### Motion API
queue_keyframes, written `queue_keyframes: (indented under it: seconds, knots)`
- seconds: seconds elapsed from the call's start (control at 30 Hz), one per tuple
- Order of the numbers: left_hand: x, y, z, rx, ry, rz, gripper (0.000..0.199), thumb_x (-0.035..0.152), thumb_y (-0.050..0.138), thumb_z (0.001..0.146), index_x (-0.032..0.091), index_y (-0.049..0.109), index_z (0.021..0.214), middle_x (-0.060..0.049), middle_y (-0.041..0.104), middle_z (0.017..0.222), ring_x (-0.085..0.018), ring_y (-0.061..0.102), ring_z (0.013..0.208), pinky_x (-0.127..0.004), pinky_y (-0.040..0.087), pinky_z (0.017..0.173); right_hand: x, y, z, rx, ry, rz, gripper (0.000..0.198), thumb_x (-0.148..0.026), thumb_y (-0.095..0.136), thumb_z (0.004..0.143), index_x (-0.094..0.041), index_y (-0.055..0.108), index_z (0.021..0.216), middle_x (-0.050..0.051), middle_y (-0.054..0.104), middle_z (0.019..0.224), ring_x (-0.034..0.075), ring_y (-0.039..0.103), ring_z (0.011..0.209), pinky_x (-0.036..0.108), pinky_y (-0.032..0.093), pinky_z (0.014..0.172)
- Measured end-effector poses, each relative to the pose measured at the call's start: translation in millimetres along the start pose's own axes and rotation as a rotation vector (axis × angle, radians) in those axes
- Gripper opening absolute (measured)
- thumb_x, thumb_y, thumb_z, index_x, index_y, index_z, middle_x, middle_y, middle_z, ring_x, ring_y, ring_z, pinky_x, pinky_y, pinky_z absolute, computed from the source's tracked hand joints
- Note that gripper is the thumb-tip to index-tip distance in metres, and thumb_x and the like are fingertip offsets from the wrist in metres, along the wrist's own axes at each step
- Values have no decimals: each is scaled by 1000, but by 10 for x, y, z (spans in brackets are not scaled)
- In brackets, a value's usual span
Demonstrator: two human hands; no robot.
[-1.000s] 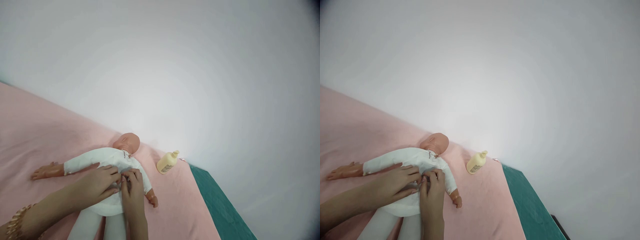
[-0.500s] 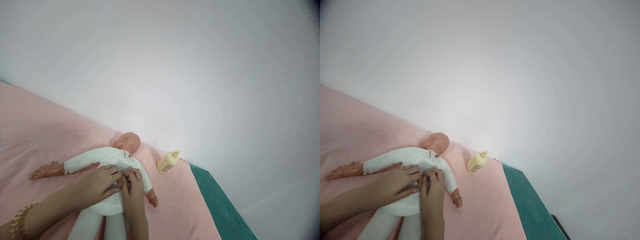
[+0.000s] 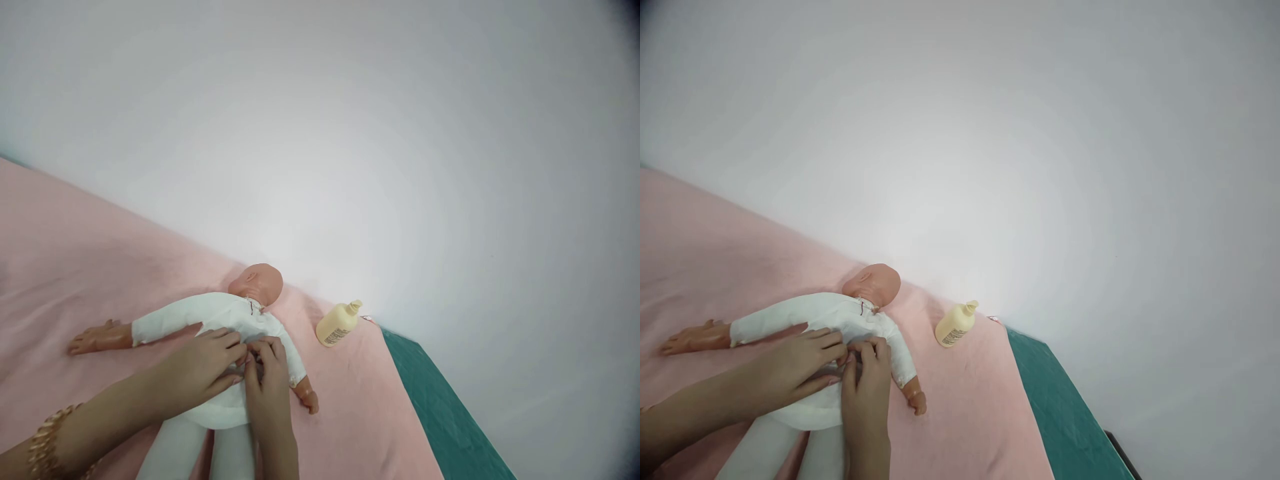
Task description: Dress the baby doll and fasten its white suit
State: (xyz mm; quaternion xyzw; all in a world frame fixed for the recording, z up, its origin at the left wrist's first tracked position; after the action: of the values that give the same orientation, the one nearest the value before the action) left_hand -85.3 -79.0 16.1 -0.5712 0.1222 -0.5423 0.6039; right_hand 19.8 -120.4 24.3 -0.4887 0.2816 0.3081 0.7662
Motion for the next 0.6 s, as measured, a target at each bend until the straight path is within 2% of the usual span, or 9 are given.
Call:
queue_keyframes:
  seconds: [0.6]
  knots:
    - [-8,13,11,12,14,-3,10,20,54,89,20,62,94,-4,62,100,-25,55,93,-36,38,80,-3,13,-1,-3,-24,19,24,-5,40,85,-19,60,85,6,55,95,19,53,91,32,43,82]
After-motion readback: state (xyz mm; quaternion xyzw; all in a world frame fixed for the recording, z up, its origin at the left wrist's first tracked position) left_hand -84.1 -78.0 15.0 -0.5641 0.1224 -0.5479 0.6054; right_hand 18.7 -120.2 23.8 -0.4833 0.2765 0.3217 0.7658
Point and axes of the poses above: each hand's wrist, its own z-axis towards the middle knuckle, its own y-axis out of the palm, x = y × z, the point moved 7 cm from there along z, towards the middle knuckle
